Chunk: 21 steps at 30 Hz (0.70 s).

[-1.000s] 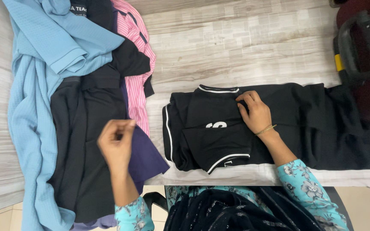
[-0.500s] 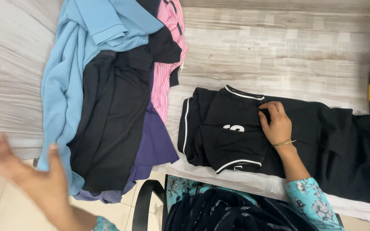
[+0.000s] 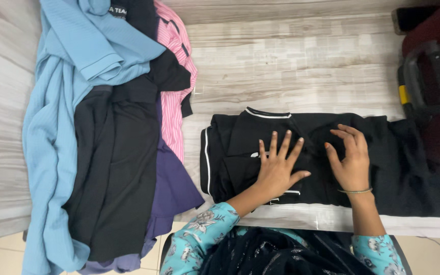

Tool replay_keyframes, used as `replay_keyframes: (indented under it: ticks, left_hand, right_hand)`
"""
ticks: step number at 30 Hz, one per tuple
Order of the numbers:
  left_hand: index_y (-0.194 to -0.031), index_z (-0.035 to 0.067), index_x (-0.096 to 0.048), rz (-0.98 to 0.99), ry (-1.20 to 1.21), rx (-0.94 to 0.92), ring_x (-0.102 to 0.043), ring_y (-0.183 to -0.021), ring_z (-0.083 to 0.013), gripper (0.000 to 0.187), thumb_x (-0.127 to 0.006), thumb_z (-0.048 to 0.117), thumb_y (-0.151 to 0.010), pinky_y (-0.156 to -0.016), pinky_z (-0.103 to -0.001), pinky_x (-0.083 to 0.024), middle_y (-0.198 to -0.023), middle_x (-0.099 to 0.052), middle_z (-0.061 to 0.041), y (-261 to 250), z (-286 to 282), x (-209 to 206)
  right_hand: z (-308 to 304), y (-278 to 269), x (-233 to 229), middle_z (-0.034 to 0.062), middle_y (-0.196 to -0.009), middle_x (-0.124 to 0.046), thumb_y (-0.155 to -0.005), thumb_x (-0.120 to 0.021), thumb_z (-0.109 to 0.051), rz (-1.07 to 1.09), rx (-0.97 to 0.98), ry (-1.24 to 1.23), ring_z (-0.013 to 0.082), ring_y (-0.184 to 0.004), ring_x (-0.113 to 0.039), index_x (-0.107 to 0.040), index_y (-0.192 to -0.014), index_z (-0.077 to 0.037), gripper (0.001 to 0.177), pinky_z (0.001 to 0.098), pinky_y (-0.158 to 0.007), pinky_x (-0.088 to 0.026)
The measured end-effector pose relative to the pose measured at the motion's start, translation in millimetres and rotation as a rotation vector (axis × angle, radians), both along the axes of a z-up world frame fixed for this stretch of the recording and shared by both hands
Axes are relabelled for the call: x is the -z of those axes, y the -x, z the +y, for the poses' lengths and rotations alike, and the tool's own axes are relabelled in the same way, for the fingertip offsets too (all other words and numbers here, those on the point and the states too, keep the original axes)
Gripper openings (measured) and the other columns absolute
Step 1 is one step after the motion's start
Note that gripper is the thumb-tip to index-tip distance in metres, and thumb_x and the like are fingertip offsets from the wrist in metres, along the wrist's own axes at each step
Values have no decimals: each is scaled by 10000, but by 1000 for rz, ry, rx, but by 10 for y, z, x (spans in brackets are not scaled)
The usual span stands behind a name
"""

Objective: The person buttons a shirt, smooths it out on the floor, and folds it before placing it inside a suitcase.

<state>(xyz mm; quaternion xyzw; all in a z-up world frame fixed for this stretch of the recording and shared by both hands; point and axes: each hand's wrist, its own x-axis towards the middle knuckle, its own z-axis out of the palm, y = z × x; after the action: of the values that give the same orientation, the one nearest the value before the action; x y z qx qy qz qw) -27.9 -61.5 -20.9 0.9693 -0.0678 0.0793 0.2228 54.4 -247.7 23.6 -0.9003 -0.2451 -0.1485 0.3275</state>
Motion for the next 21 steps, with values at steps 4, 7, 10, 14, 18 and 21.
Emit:
replay_keyframes:
  ticks: [4,7,10,14,18,21]
  left_hand:
    - [-1550,131,-435,-36,-122,-112,-211,-1538,-430,851,-532,689,-914,-1149,-787,-67,-1647,-321,-156,-185,333,195]
    - [-1528,140,-471,-51,-146,-127,-255,-1529,-392,811,-529,678,-924,-1150,-777,-73,-1630,-366,-113,-162,854,188]
    - [-1529,150,-480,-63,-162,-126,-278,-1528,-374,774,-525,659,-948,-1172,-748,-87,-1631,-384,-97,-34,1310,128]
    - [-1537,149,-475,-56,-189,-143,-285,-1529,-356,761,-520,646,-963,-1198,-707,-110,-1628,-385,-96,114,1423,126]
    - [-1535,150,-474,-54,-181,-162,-287,-1526,-353,759,-523,641,-958,-1205,-701,-109,-1626,-386,-93,134,1395,138]
    - [-1529,150,-475,-32,-177,-178,-284,-1526,-353,752,-530,635,-955,-1198,-705,-92,-1626,-382,-88,118,1370,104]
  right_hand:
    - [-294,64,-72,158,-1352,-644,-954,-748,-70,12,106,-32,329,-1257,-637,-664,-1213,-18,277,412,-1046,-533]
    - [-387,48,-15,148,-1323,-666,-971,-745,-58,30,130,-30,320,-1234,-653,-660,-1192,-16,241,404,-1028,-543]
    - [-312,54,107,136,-1305,-678,-966,-746,-72,62,111,-31,311,-1227,-653,-663,-1176,-23,231,403,-1029,-538]
    - [-58,75,242,125,-1305,-688,-938,-748,-109,51,32,-3,315,-1244,-629,-680,-1163,-36,246,435,-1065,-492]
    - [168,86,243,115,-1312,-687,-920,-747,-137,47,-33,12,321,-1333,-596,-684,-1178,-45,281,459,-1114,-447]
    - [147,77,197,119,-1340,-680,-918,-745,-143,35,-43,16,324,-1361,-580,-682,-1183,-47,289,471,-1127,-437]
